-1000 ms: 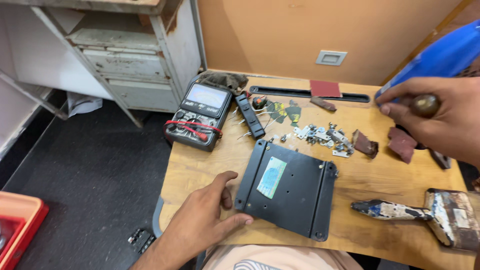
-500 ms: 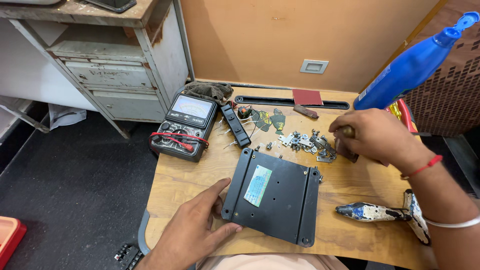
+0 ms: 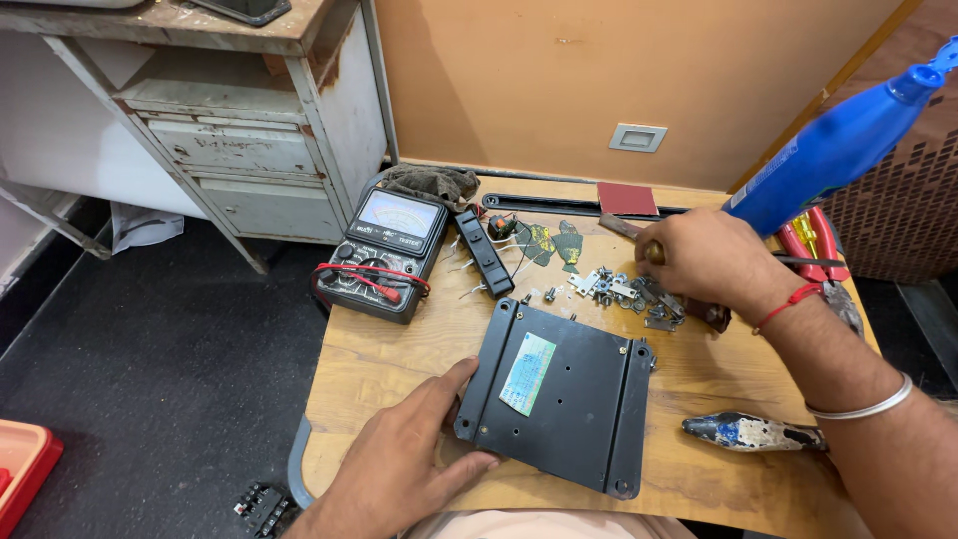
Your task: The person disassembles and repairs a black electronic device housing by removing screws with a screwdriver, taking apart the casing components, and then reassembling the unit.
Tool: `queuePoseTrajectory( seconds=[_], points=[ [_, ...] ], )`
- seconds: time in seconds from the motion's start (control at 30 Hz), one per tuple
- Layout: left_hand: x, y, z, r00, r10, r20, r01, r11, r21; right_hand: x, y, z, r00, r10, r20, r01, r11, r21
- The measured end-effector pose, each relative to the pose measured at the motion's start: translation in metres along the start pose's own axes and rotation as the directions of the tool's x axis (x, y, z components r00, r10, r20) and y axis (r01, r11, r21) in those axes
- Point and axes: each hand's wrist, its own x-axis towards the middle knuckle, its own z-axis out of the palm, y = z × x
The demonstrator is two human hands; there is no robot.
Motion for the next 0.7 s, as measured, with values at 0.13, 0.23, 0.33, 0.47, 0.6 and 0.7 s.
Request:
queuePoseTrajectory(
  seconds=[0.13, 0.23, 0.33, 0.47, 0.6, 0.7],
  points=[
    [0.001, -0.001, 0.001, 0.999, -0.04, 0.02, 0.04, 0.999, 0.022, 0.0, 0.002, 0.001, 0.999, 0.05, 0.003, -0.05, 0.999, -0.004],
    [0.003, 0.002, 0.001, 0.997, -0.076, 0.034, 0.074, 0.996, 0.05, 0.001, 0.001, 0.002, 0.998, 0.061, -0.002, -0.061, 0.998, -0.013],
    [0.004, 0.005, -0.001, 0.997, -0.07, 0.021, 0.069, 0.996, 0.056, 0.0, -0.001, 0.001, 0.999, 0.048, 0.009, -0.048, 0.998, -0.028],
    [0.007, 0.009, -0.003, 0.989, -0.132, 0.068, 0.127, 0.989, 0.071, -0.003, 0.0, 0.0, 0.998, 0.06, 0.015, -0.06, 0.998, 0.021],
    [0.01, 0.009, -0.003, 0.984, -0.153, 0.088, 0.146, 0.985, 0.087, -0.004, 0.002, 0.001, 0.999, 0.044, -0.002, -0.044, 0.999, 0.025],
    [0.01, 0.009, -0.003, 0.994, -0.094, 0.048, 0.09, 0.993, 0.078, -0.004, 0.0, 0.004, 1.0, 0.02, 0.0, -0.02, 1.0, -0.012]
  ],
)
